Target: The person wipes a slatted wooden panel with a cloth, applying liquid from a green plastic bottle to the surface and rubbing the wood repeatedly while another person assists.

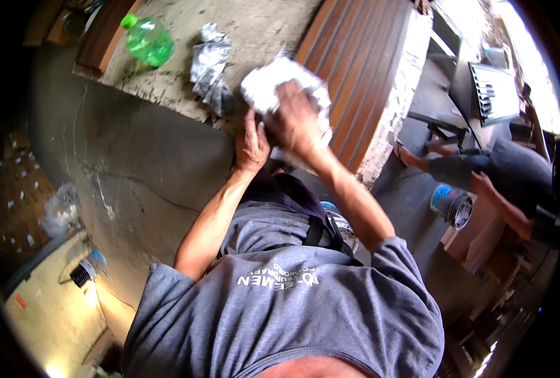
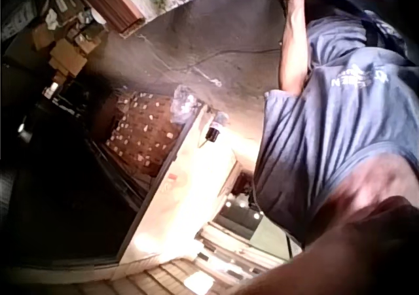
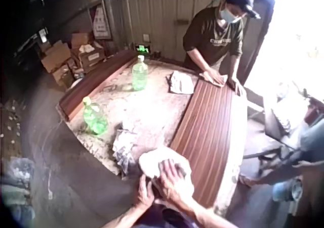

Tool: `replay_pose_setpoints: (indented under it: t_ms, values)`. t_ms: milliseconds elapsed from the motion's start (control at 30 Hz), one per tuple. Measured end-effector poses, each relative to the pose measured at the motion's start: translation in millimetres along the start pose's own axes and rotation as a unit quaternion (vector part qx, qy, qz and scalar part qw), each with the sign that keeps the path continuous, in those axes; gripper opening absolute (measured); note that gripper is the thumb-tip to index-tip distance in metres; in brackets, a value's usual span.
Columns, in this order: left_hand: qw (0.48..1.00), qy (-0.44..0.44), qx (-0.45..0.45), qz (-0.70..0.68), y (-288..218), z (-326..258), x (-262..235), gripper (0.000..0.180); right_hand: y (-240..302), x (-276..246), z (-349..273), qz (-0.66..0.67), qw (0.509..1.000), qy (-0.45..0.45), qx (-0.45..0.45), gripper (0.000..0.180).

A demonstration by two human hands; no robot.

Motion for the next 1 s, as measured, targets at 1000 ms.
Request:
replay_pose_setpoints:
  t_ms: [1000]
  values:
    - [0.986, 0.090, 0.138, 0.034, -31.5, 19.9, 7.7, 0.040, -51.8, -61.3, -119.0, -0.105, 0.989, -0.034, 0.102, 0.064]
Point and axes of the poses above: each hand's wrist, its own z-axis towards the middle knuckle, its own x-axis out of the palm, y = z × x, the point moved 6 cm from there along z, towards the middle knuckle, and after that the axes turned 10 degrees about -y, right-handed, at the moved point
